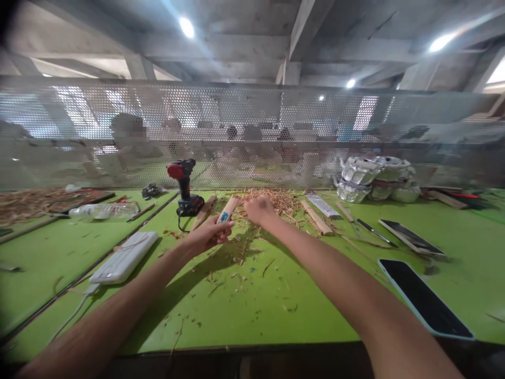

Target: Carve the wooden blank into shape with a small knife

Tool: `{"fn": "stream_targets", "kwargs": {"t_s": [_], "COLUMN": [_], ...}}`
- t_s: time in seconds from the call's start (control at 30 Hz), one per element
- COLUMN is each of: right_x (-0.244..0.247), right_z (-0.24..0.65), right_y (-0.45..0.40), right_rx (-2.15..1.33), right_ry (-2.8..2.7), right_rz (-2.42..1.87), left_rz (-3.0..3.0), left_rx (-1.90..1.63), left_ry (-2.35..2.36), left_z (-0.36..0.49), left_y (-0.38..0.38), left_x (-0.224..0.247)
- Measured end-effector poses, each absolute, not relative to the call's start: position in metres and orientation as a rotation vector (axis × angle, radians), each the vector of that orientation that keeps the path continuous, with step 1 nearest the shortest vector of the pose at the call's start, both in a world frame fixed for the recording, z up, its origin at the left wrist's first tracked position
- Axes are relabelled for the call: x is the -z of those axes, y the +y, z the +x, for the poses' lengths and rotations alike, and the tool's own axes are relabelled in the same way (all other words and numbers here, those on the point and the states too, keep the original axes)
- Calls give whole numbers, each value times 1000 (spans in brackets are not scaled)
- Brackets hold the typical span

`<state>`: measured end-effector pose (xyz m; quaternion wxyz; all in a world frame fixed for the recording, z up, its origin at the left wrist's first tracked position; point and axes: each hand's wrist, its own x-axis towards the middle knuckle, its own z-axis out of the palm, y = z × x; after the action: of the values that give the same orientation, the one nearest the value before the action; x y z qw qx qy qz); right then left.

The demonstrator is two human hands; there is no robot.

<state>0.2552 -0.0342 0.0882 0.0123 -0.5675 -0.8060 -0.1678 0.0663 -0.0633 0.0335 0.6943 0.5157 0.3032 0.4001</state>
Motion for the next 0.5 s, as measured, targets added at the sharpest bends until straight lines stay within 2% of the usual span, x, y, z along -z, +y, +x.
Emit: {"fn": "stream_targets", "kwargs": {"t_s": [0.23,0.5], "right_x": [-90,-74], "right_z": [271,281], "right_y": [-43,-58], "right_rx": [486,385], "right_ry": [-2484,-2519], "right_rz": [-1780,-1451], "left_rz": [1201,1167], "left_rx": [-991,-858], "left_ry": [729,692], "left_z": [73,60], "left_y": [-70,-68], "left_x": [-35,-39]}}
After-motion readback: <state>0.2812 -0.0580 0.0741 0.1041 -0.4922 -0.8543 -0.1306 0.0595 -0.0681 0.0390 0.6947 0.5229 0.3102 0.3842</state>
